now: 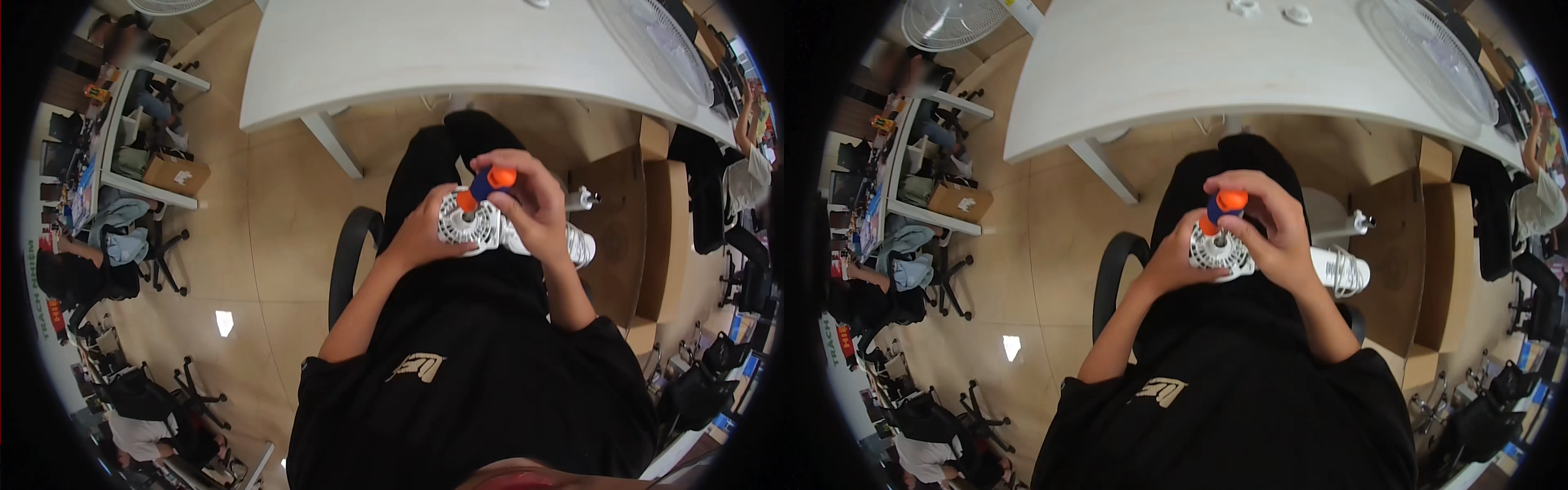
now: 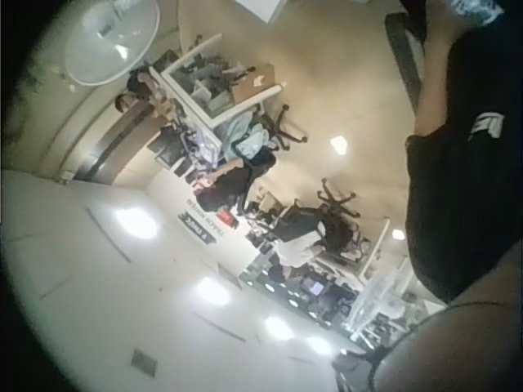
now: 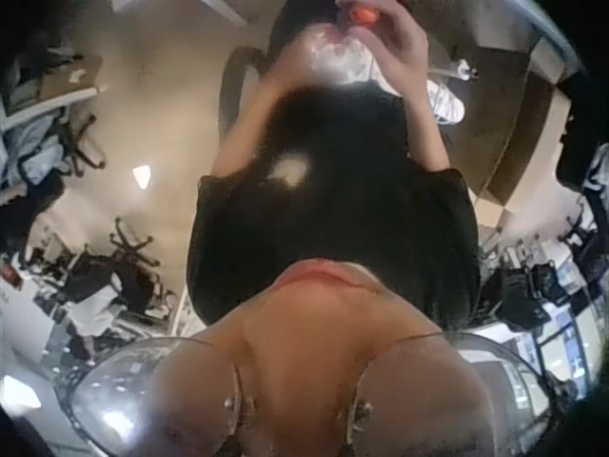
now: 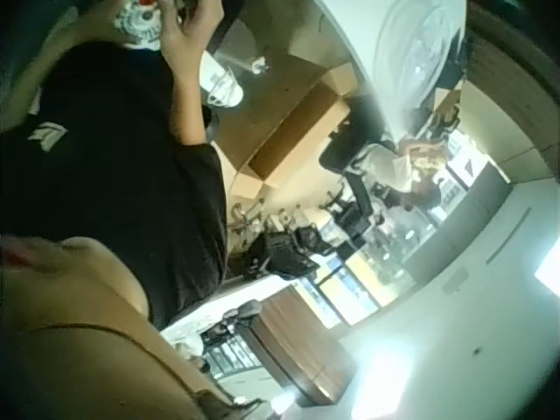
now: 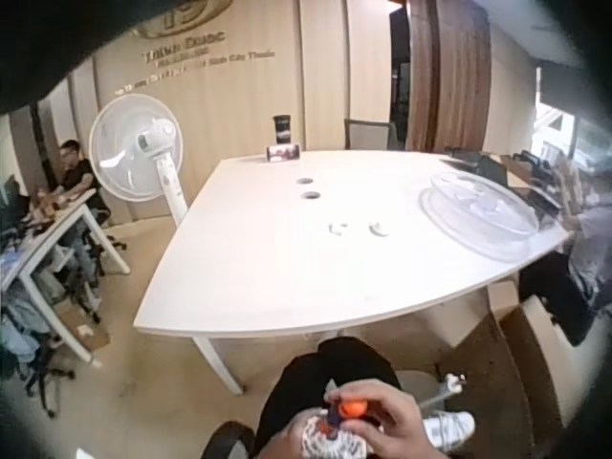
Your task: Repairing or assembling a white electric fan motor using a screwdriver.
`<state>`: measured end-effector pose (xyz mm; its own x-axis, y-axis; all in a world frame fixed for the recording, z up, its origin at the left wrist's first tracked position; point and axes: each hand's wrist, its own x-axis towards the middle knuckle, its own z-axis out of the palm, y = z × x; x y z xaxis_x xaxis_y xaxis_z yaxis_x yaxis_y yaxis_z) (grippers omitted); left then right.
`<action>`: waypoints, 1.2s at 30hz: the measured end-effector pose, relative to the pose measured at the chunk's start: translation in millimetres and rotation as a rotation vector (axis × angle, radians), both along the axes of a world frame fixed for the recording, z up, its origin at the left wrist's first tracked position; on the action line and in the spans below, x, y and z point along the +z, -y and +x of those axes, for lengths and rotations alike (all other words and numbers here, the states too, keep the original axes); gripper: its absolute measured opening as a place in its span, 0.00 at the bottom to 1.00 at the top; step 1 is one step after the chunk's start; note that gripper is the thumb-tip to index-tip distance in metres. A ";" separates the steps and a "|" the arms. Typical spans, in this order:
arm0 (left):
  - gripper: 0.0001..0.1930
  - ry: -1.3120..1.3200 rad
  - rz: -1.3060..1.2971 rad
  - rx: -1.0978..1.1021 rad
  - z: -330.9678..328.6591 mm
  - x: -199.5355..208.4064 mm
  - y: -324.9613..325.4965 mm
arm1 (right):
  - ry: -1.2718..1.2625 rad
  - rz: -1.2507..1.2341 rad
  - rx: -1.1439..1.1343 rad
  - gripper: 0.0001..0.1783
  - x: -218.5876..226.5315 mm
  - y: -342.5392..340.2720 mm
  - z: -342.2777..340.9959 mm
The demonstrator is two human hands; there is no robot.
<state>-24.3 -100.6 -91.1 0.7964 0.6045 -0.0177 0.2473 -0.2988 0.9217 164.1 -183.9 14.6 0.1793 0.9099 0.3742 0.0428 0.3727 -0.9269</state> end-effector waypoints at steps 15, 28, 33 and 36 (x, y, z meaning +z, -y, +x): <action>0.54 -0.015 0.013 -0.024 -2.8 -5.5 5.6 | 0.110 -0.008 -0.017 0.21 -2.1 3.0 -6.5; 0.52 0.041 0.040 -0.014 -1.8 -4.0 -5.1 | 0.122 -0.080 0.036 0.20 -0.5 -10.3 -2.3; 0.52 -0.010 0.017 -0.053 -5.3 -9.2 3.4 | 0.154 -0.121 0.119 0.23 0.7 -10.1 0.3; 0.48 -0.024 0.058 -0.039 -5.2 -10.5 4.8 | 0.149 -0.151 0.104 0.22 -3.7 -10.7 -0.4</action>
